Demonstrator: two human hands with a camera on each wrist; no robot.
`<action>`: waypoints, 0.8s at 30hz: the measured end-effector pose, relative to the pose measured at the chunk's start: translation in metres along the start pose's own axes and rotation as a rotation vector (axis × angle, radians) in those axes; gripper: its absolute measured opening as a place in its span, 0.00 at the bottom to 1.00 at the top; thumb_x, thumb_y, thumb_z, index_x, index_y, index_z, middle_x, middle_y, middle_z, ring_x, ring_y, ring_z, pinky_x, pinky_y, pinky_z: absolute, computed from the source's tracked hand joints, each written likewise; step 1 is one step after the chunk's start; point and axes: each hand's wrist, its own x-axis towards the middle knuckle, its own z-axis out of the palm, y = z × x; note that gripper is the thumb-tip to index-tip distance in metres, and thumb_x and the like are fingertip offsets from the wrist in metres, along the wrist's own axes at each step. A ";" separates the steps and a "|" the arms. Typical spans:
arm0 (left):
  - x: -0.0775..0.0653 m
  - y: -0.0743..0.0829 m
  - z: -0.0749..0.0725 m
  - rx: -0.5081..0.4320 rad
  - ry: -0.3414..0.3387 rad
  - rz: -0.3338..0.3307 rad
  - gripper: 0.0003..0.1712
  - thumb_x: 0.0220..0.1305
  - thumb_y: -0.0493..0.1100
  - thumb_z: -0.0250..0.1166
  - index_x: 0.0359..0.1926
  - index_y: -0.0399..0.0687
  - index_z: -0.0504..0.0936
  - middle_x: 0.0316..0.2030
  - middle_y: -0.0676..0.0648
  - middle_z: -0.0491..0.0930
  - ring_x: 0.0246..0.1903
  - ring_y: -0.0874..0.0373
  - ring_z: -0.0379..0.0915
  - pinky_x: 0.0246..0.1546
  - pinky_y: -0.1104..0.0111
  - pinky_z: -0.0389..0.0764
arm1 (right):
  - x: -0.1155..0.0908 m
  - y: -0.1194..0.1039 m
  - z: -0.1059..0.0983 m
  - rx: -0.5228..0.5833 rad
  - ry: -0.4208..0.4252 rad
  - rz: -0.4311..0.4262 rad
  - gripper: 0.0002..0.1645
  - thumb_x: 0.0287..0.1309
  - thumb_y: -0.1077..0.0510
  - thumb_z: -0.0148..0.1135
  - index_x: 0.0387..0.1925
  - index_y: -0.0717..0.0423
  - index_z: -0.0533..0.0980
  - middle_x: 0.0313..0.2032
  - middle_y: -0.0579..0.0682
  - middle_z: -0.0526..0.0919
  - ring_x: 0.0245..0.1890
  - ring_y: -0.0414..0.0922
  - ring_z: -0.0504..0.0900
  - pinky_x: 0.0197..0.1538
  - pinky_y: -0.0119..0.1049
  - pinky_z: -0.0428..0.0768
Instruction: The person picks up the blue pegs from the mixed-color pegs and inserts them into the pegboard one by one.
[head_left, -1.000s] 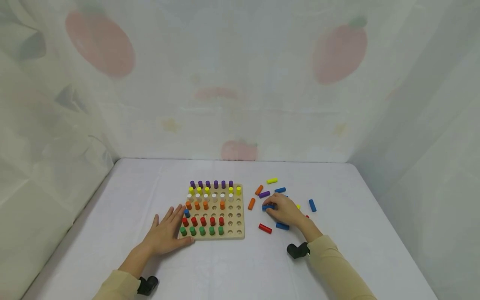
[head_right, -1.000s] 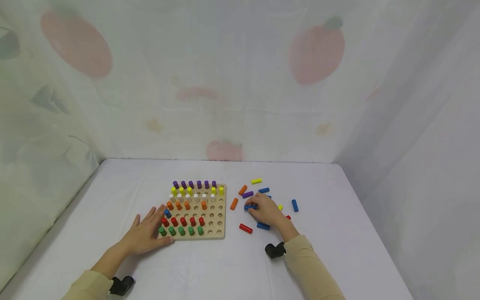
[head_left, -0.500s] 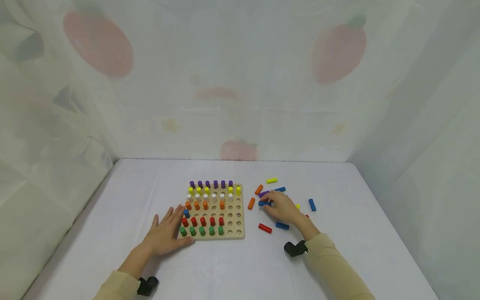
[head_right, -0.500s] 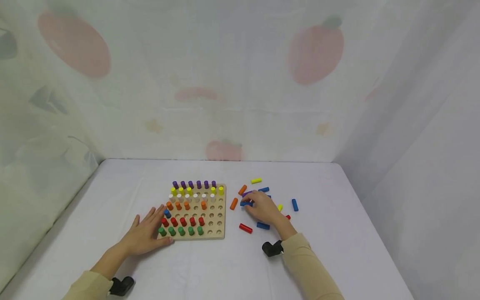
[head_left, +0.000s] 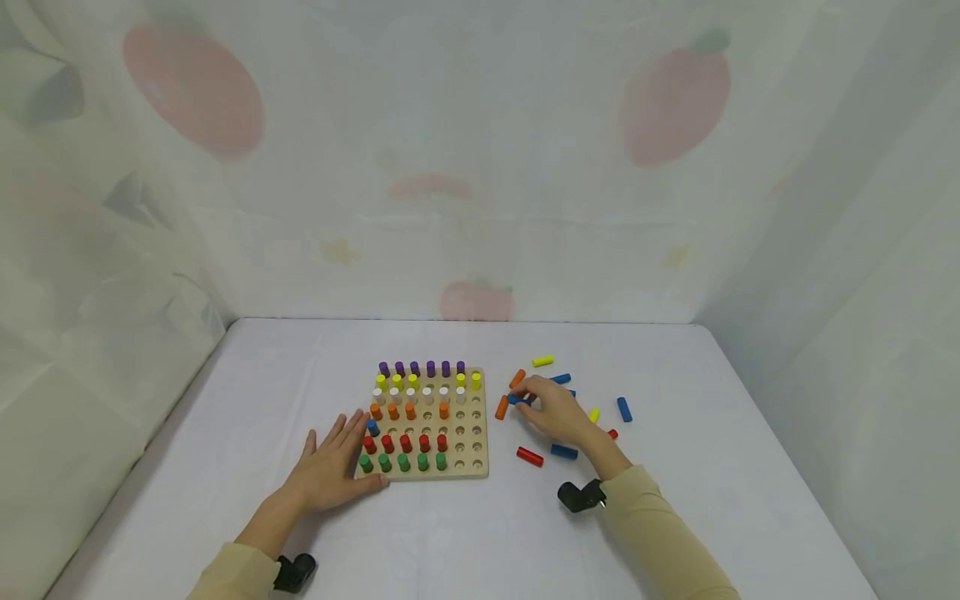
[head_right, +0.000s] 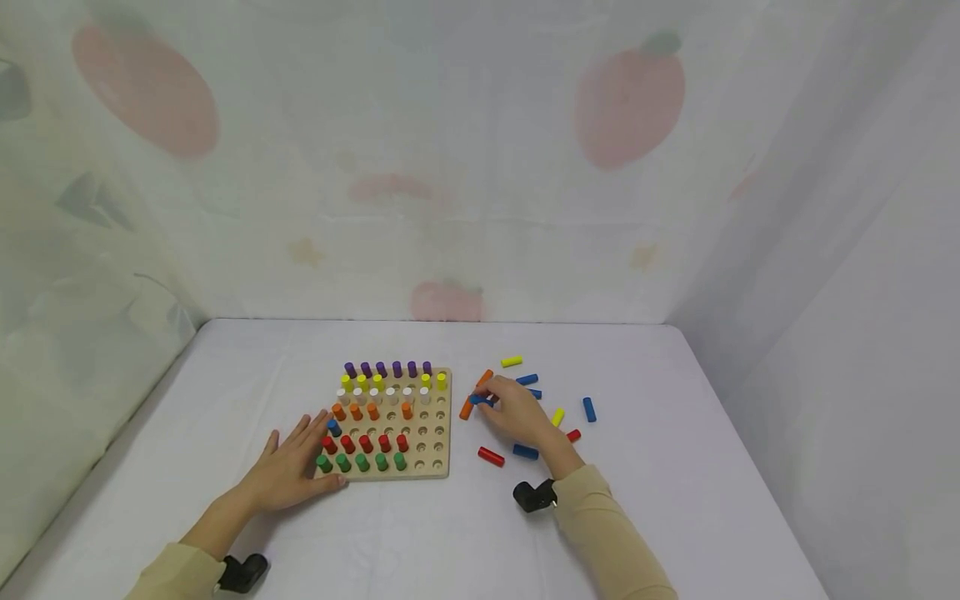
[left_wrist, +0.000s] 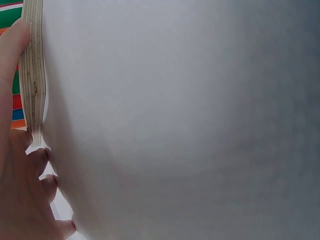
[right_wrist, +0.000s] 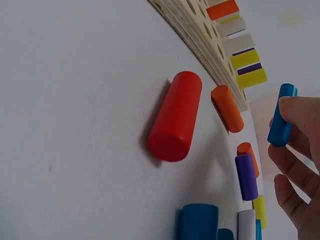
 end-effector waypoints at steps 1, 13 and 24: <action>0.000 0.000 0.000 0.000 0.001 0.000 0.63 0.42 0.79 0.56 0.71 0.45 0.50 0.70 0.42 0.51 0.69 0.39 0.43 0.60 0.34 0.38 | 0.000 -0.001 0.000 0.003 0.002 0.002 0.13 0.58 0.56 0.60 0.46 0.47 0.76 0.40 0.37 0.78 0.39 0.36 0.75 0.42 0.32 0.78; -0.001 0.002 -0.001 -0.003 -0.003 -0.002 0.63 0.42 0.78 0.57 0.71 0.45 0.51 0.70 0.42 0.51 0.69 0.39 0.43 0.60 0.34 0.39 | 0.009 -0.014 0.004 0.052 0.036 -0.002 0.13 0.58 0.58 0.60 0.46 0.48 0.74 0.40 0.39 0.79 0.39 0.36 0.77 0.44 0.35 0.79; -0.001 0.002 -0.002 -0.008 -0.001 0.001 0.63 0.43 0.78 0.58 0.71 0.44 0.51 0.70 0.41 0.51 0.69 0.39 0.42 0.61 0.34 0.39 | 0.016 -0.024 0.010 0.085 0.053 -0.053 0.17 0.58 0.60 0.59 0.50 0.50 0.74 0.41 0.42 0.80 0.37 0.35 0.78 0.41 0.33 0.80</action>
